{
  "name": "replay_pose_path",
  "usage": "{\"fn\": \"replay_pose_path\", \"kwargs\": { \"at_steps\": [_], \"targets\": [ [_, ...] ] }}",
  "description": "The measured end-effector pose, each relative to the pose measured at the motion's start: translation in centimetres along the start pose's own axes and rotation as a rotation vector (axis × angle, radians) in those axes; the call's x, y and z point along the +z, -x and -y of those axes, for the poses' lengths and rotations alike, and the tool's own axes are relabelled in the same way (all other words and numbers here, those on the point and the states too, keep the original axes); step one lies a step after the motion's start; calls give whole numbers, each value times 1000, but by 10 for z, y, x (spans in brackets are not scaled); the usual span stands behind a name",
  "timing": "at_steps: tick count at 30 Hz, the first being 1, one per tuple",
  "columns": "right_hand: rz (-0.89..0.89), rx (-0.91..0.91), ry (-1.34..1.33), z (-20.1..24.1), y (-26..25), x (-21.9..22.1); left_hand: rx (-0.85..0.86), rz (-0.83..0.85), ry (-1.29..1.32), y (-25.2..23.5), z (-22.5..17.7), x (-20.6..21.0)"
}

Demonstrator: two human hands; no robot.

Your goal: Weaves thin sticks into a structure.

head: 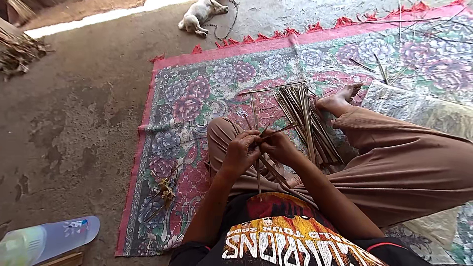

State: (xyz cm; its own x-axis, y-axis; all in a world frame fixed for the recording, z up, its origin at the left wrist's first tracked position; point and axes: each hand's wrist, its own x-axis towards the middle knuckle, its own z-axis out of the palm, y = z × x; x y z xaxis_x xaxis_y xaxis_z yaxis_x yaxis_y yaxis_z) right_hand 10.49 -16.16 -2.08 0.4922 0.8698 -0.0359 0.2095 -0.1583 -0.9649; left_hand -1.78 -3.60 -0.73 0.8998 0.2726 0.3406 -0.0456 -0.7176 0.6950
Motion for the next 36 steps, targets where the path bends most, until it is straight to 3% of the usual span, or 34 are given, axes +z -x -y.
{"fn": "replay_pose_path", "kwargs": {
  "at_steps": [2,6,11,18,25,32,36],
  "targets": [
    [30,46,-139,2,4,-3,66,12,108,-1,7,-5],
    [148,80,-558,13,8,-15,71,115,599,-1,20,-20],
    [296,27,-843,-1,4,-25,123,180,740,-3,29,-26],
    [155,-155,-611,1,5,-19,58,52,511,-2,18,-24],
    [-46,-411,-155,-2,1,-14,146,93,334,-3,21,-30],
    [-12,-330,-238,1,3,-8,177,82,347,1,24,-31],
    [-49,-404,-258,-4,2,-7,157,33,410,5,25,-29]
  ]
}}
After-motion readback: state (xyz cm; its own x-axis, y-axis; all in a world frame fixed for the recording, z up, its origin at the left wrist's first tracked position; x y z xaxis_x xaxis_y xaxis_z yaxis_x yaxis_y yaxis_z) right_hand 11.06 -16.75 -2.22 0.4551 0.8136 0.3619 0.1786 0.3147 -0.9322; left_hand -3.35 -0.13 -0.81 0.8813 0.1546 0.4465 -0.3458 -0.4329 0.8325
